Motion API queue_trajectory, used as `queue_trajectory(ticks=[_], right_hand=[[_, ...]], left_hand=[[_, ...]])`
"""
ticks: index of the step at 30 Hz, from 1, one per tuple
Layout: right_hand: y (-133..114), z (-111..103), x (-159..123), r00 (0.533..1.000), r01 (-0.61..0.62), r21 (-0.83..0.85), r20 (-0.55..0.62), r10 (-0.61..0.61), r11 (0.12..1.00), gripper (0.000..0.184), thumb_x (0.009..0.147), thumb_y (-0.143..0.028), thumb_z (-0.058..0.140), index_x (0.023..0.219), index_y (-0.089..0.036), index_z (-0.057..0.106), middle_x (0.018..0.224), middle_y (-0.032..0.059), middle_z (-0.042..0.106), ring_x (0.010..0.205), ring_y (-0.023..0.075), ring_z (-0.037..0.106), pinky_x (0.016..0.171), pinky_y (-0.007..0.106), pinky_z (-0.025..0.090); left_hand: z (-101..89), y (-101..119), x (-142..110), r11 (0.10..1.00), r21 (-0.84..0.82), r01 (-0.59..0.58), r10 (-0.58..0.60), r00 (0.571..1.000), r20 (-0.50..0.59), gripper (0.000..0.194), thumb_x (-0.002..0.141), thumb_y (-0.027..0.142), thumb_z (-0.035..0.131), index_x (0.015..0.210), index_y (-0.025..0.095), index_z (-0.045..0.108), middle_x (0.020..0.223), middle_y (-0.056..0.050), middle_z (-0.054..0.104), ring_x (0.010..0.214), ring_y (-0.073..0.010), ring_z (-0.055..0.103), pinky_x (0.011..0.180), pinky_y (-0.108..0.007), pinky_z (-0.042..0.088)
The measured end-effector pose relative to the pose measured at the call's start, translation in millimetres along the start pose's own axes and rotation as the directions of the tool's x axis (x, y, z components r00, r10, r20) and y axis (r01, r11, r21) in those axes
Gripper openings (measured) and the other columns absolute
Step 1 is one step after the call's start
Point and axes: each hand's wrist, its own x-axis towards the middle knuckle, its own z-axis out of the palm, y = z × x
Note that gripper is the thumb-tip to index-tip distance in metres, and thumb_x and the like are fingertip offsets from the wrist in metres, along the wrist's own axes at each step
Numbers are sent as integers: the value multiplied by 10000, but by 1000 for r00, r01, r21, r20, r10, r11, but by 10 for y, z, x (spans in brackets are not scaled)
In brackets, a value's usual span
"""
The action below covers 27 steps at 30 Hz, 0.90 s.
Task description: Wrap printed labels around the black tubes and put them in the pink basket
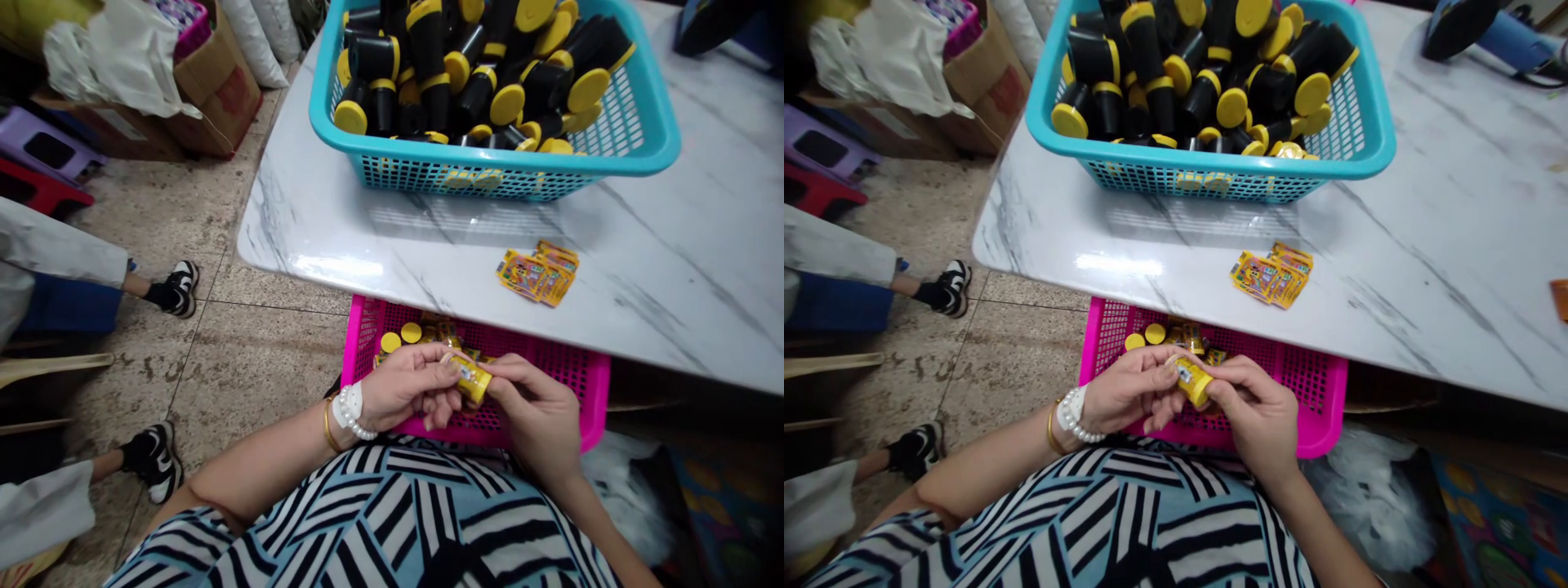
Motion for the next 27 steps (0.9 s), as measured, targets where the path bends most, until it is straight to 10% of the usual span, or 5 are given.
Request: queue_trajectory(ticks=[4, 17, 23, 27], right_hand=[[-11, 35, -16, 994, -103, 76, 27, 102, 992, 266, 855, -215, 750, 1116, -268, 760, 880, 29, 754, 708, 155, 725, 625, 274, 627], [70, 71, -67, 952, 235, -254, -134, -274, 938, 162, 847, -100, 717, 915, -238, 769, 858, 26, 693, 786, 164, 655, 686, 293, 543], [10, -30, 47, 943, 330, -229, 117, -310, 916, 337, 845, -59, 708, 1102, -271, 756, 980, 45, 714, 890, 179, 686, 777, 317, 572], [53, -22, 40, 924, 382, -161, 68, -376, 910, 345, 801, -2, 730, 1019, -267, 768, 855, 13, 705, 774, 157, 676, 714, 301, 565]], left_hand=[[-1, 50, 12, 1000, -4, -15, 15, 1000, -20, 412, 806, 487, 785, 842, 150, 550, 589, 33, 653, 341, -53, 528, 325, -127, 402], [46, -7, 95, 998, 33, 60, -58, 996, -70, 545, 697, 620, 808, 716, 134, 561, 482, 27, 612, 284, -61, 485, 267, -136, 334], [37, 10, 64, 995, 41, 87, -85, 995, -47, 549, 701, 642, 793, 752, 143, 571, 462, 27, 608, 274, -77, 488, 257, -138, 328], [-3, -36, 61, 993, -33, 116, -116, 993, -8, 560, 646, 605, 851, 768, 124, 592, 476, 18, 621, 282, -80, 502, 259, -137, 343]])
